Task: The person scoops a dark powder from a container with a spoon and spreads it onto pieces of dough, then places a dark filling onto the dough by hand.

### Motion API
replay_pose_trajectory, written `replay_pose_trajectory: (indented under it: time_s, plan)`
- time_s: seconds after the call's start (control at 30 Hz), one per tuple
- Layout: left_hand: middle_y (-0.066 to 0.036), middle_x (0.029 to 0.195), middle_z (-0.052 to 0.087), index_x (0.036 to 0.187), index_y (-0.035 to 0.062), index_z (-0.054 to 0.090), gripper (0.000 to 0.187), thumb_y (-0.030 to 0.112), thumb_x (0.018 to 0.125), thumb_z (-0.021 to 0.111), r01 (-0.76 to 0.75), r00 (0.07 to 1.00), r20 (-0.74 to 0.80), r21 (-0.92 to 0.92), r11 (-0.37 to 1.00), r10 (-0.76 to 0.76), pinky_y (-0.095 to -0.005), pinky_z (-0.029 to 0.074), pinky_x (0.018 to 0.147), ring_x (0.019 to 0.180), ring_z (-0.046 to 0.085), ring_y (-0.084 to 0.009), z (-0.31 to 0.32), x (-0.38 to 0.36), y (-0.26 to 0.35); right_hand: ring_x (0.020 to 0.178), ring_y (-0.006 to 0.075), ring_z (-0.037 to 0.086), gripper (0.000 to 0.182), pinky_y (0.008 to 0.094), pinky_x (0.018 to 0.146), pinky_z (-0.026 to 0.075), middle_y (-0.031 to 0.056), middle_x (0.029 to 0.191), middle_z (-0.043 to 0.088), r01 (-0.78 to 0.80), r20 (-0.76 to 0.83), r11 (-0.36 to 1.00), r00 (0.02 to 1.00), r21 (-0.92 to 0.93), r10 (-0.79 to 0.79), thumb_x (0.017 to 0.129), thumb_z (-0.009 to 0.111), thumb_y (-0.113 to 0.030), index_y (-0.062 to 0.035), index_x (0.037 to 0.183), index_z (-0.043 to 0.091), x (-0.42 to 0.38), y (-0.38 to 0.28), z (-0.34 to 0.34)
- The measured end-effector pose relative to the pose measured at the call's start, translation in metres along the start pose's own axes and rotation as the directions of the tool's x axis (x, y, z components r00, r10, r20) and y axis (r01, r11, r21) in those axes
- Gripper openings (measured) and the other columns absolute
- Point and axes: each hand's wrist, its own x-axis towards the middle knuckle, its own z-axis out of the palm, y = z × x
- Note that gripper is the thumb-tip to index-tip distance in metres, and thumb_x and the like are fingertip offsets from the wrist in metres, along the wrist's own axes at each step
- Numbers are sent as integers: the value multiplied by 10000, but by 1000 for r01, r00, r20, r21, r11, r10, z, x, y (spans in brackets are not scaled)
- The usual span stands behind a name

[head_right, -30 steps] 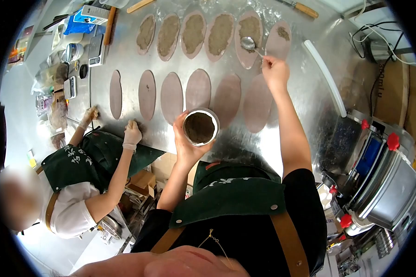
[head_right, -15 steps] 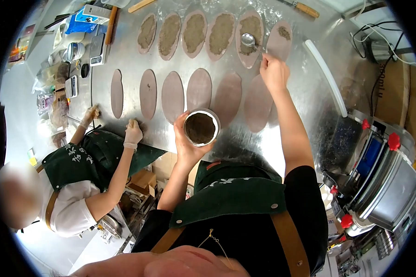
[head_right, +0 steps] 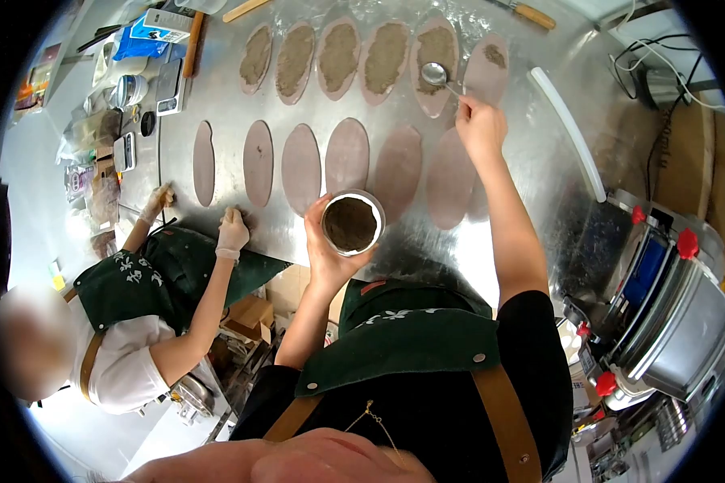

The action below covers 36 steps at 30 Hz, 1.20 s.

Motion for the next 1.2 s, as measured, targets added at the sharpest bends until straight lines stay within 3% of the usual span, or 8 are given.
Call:
replay_pose_trajectory:
  time_s: [0.13, 0.33, 0.43, 0.63, 0.73, 0.93, 1.13, 1.2]
  plan:
    - [-228, 1335, 453, 1355, 5, 354, 1027, 137, 506, 915, -4, 1000, 27, 44, 999, 3, -445, 424, 1017, 1223, 491, -378, -2, 1, 1, 712, 330, 662, 135, 398, 651, 524, 129, 844, 698, 30, -38, 996, 999, 84, -26, 809, 666, -85, -89, 920, 744, -33, 20, -9]
    - [-229, 1336, 455, 1347, 17, 351, 1017, 151, 512, 916, -26, 999, 33, 72, 997, 24, -438, 437, 1011, 1217, 506, -366, -1, 2, 4, 701, 306, 680, 133, 360, 644, 526, 153, 844, 703, 151, -118, 989, 981, -6, -151, 832, 673, -73, -48, 940, 746, -17, 34, 0]
    - [-225, 1331, 457, 1349, 20, 351, 1020, 152, 510, 916, -21, 1000, 24, 72, 997, 20, -438, 436, 1011, 1214, 508, -363, 0, 2, 6, 726, 346, 665, 141, 413, 632, 526, 144, 827, 693, 143, -159, 990, 978, 18, -138, 815, 665, -98, -117, 928, 747, 6, 39, 11]
    - [-213, 1332, 449, 1366, -9, 372, 1031, 108, 493, 909, 17, 1000, 17, 23, 1000, -17, -457, 407, 1021, 1229, 463, -388, 1, 0, 5, 734, 366, 661, 145, 433, 633, 525, 159, 789, 683, 110, -184, 994, 977, -22, -112, 815, 666, -147, -162, 928, 754, 41, 41, 21]
    - [-211, 1330, 449, 1365, -8, 375, 1031, 107, 491, 910, 22, 1000, 16, 12, 1000, -22, -454, 406, 1022, 1227, 465, -386, 2, -1, 4, 732, 362, 663, 149, 437, 636, 526, 155, 781, 683, 61, -156, 997, 986, -38, -66, 814, 664, -152, -162, 929, 757, 52, 36, 20]
    - [-211, 1328, 449, 1366, -12, 373, 1037, 103, 488, 911, 14, 1000, 14, 3, 1000, -14, -453, 406, 1022, 1228, 467, -385, 4, -1, 2, 718, 347, 669, 157, 437, 636, 529, 150, 770, 683, 131, -141, 991, 982, 16, -128, 820, 647, -162, -162, 927, 763, 54, 2, 28]
    - [-211, 1332, 447, 1367, -18, 370, 1040, 99, 486, 910, 14, 1000, 17, -3, 1000, -14, -453, 406, 1022, 1230, 467, -385, 2, 1, 4, 716, 345, 672, 169, 426, 651, 538, 160, 758, 684, 67, -120, 983, 989, -172, -88, 824, 631, -176, -172, 923, 768, 66, -2, 37]
    - [-211, 1333, 448, 1366, -17, 371, 1039, 99, 485, 910, 16, 1000, 19, -1, 1000, -16, -454, 406, 1023, 1230, 467, -386, 1, 1, 3, 721, 346, 672, 174, 429, 658, 540, 162, 760, 684, 51, -146, 987, 987, -153, -73, 824, 628, -178, -174, 928, 768, 71, -1, 35]
